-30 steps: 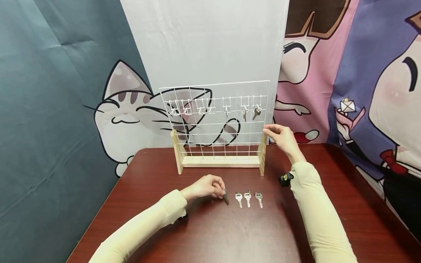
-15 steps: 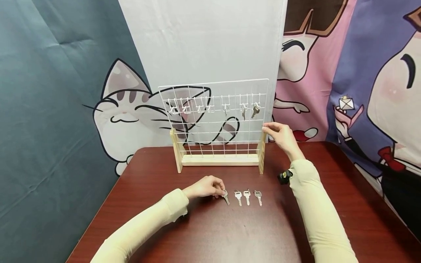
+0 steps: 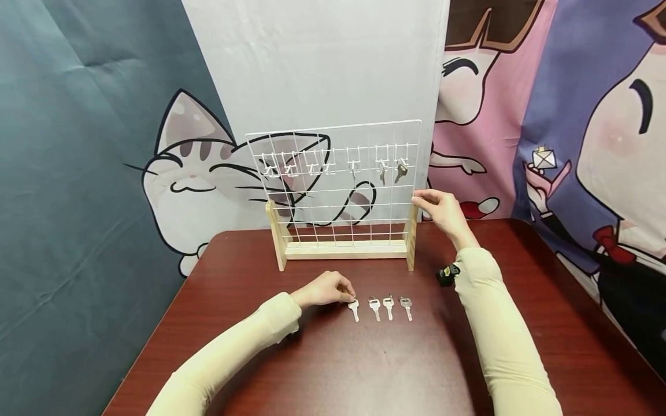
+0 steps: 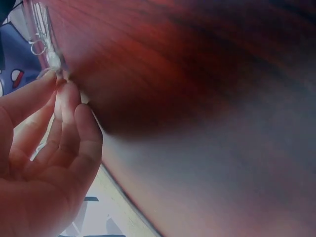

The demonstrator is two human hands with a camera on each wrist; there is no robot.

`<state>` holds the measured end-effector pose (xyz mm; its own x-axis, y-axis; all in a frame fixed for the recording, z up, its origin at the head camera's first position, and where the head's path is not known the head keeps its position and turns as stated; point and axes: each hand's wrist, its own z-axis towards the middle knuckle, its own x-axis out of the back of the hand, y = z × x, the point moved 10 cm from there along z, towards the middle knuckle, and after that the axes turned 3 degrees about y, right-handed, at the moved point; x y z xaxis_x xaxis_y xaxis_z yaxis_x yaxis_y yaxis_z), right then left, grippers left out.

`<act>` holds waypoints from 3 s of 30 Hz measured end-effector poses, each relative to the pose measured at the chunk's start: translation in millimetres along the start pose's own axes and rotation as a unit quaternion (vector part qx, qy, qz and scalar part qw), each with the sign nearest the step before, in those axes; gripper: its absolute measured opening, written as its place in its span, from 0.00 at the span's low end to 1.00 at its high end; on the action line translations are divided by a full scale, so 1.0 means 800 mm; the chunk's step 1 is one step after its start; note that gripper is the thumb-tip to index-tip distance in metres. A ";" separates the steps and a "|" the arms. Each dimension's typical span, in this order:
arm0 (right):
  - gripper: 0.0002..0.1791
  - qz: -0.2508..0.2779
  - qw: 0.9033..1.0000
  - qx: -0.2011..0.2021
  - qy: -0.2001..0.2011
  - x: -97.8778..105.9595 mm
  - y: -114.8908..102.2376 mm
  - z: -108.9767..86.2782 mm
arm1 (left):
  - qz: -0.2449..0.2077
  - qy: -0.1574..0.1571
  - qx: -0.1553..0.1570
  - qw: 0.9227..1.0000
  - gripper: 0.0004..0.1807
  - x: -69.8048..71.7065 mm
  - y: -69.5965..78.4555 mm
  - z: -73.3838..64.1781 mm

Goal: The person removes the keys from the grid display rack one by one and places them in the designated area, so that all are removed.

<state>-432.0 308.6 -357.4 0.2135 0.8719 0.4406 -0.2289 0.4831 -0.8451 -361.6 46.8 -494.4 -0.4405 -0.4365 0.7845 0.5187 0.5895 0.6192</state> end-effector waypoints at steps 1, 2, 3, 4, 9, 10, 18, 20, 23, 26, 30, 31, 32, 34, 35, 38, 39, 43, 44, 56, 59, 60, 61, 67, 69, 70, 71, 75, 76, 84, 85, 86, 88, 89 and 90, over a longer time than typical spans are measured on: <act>0.25 0.002 1.000 0.000 0.000 0.000 0.001 0.000 | 0.003 0.003 -0.002 1.000 0.02 0.000 0.001 0.000; 0.25 0.003 1.000 -0.001 -0.001 -0.001 0.001 0.000 | 0.006 0.005 -0.005 1.000 0.03 0.001 0.002 0.001; 0.25 0.004 1.000 -0.001 -0.001 -0.001 0.002 0.001 | 0.008 0.006 -0.007 1.000 0.03 0.001 0.003 0.001; 0.25 0.005 1.000 -0.001 -0.001 -0.001 0.002 0.001 | 0.011 0.008 -0.009 1.000 0.03 0.001 0.003 0.001; 0.26 0.005 1.000 0.000 -0.001 -0.001 0.002 0.001 | 0.018 0.005 -0.019 1.000 0.03 -0.001 0.005 0.003; 0.26 0.005 1.000 0.001 -0.002 -0.001 0.001 0.001 | 0.019 0.001 -0.021 1.000 0.03 -0.002 0.005 0.004; 0.26 0.009 1.000 0.011 0.005 0.001 -0.002 -0.001 | 0.030 -0.013 -0.038 0.999 0.05 -0.008 0.008 0.009; 0.25 0.011 1.000 0.013 0.005 0.001 -0.003 -0.001 | 0.038 -0.010 -0.043 0.998 0.05 -0.008 0.009 0.011; 0.25 0.014 1.000 0.011 0.003 -0.002 -0.003 0.002 | 0.051 0.000 -0.046 0.998 0.06 -0.005 0.011 0.012; 0.26 0.010 1.000 0.009 0.000 -0.003 -0.003 0.004 | 0.057 0.008 -0.040 0.998 0.06 -0.004 0.013 0.011; 0.26 -0.001 1.000 0.006 -0.002 -0.002 -0.001 0.000 | 0.054 0.004 -0.043 0.998 0.04 -0.008 0.018 0.012; 0.25 -0.002 1.000 0.003 -0.002 -0.001 -0.002 -0.002 | 0.051 0.003 -0.045 0.998 0.04 -0.009 0.019 0.011; 0.24 -0.004 1.000 0.001 -0.004 -0.001 -0.002 -0.003 | 0.049 0.002 -0.046 0.998 0.05 -0.010 0.019 0.011; 0.24 -0.005 1.000 -0.003 -0.008 -0.001 -0.001 -0.005 | 0.042 0.001 -0.047 0.998 0.05 -0.011 0.018 0.012; 0.24 -0.006 1.000 -0.004 -0.008 -0.001 -0.001 -0.005 | 0.040 0.001 -0.047 0.998 0.04 -0.011 0.018 0.012; 0.24 -0.004 1.000 -0.003 -0.003 -0.001 0.001 -0.002 | 0.039 0.003 -0.049 0.998 0.04 -0.008 0.017 0.014; 0.25 -0.004 1.000 -0.001 -0.002 -0.001 0.001 -0.002 | 0.039 0.003 -0.051 0.998 0.04 -0.008 0.017 0.014; 0.27 0.001 1.000 0.001 -0.001 -0.002 0.002 -0.002 | 0.035 0.001 -0.048 0.998 0.04 -0.006 0.014 0.013; 0.27 0.002 1.000 0.001 -0.001 -0.002 0.002 -0.003 | 0.030 -0.001 -0.045 0.999 0.04 -0.006 0.012 0.012; 0.26 0.004 1.000 0.004 0.005 0.000 -0.001 -0.004 | -0.057 0.040 0.012 0.998 0.05 0.030 -0.031 -0.006; 0.26 0.000 1.000 0.000 0.003 -0.002 0.000 -0.004 | -0.063 0.060 0.018 0.996 0.07 0.040 -0.042 -0.012; 0.26 -0.002 1.000 -0.002 0.002 -0.003 0.001 -0.004 | -0.064 0.068 0.017 0.996 0.09 0.044 -0.044 -0.013; 0.26 -0.002 1.000 -0.005 0.002 -0.003 0.003 -0.004 | -0.067 0.076 0.018 0.995 0.10 0.050 -0.046 -0.014; 0.26 0.007 1.000 -0.005 0.002 -0.003 0.003 -0.003 | -0.143 0.136 0.031 0.980 0.17 0.100 -0.041 -0.012; 0.25 0.010 1.000 -0.003 0.004 -0.002 0.003 -0.002 | -0.173 0.162 0.035 0.971 0.17 0.121 -0.034 -0.011; 0.25 0.011 1.000 -0.004 0.004 -0.002 0.003 -0.001 | -0.190 0.176 0.034 0.965 0.17 0.131 -0.031 -0.010; 0.24 0.012 1.000 -0.004 0.004 -0.002 0.003 -0.001 | -0.210 0.187 0.032 0.959 0.17 0.140 -0.027 -0.009; 0.24 0.015 1.000 -0.009 0.003 -0.003 0.003 -0.001 | -0.287 0.216 0.022 0.933 0.18 0.167 -0.014 -0.005; 0.24 0.016 1.000 -0.009 0.003 -0.003 0.003 -0.001 | -0.302 0.220 0.019 0.927 0.19 0.172 -0.010 -0.004; 0.26 0.013 1.000 -0.004 0.005 -0.002 0.002 -0.002 | -0.337 0.234 -0.007 0.912 0.23 0.202 0.022 0.007; 0.26 0.014 1.000 -0.003 0.004 -0.003 0.001 -0.002 | -0.336 0.234 -0.010 0.912 0.23 0.204 0.026 0.008; 0.26 0.017 1.000 -0.001 0.004 -0.003 0.001 -0.002 | -0.338 0.233 -0.012 0.912 0.23 0.206 0.029 0.010; 0.26 0.021 1.000 0.004 0.003 -0.004 0.000 -0.001 | -0.344 0.234 -0.018 0.909 0.22 0.209 0.036 0.014; 0.26 0.023 1.000 0.005 0.002 -0.004 0.000 0.000 | -0.346 0.235 -0.023 0.908 0.23 0.210 0.040 0.016; 0.26 0.026 1.000 0.006 0.002 -0.005 -0.001 0.000 | -0.351 0.238 -0.028 0.906 0.23 0.212 0.044 0.018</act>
<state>-432.9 305.0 -358.5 0.2053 0.8955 0.3949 -0.2518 0.4382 -0.8629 -428.9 3.5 -340.2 -0.3176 -0.9411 0.1156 0.2751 0.0253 0.9611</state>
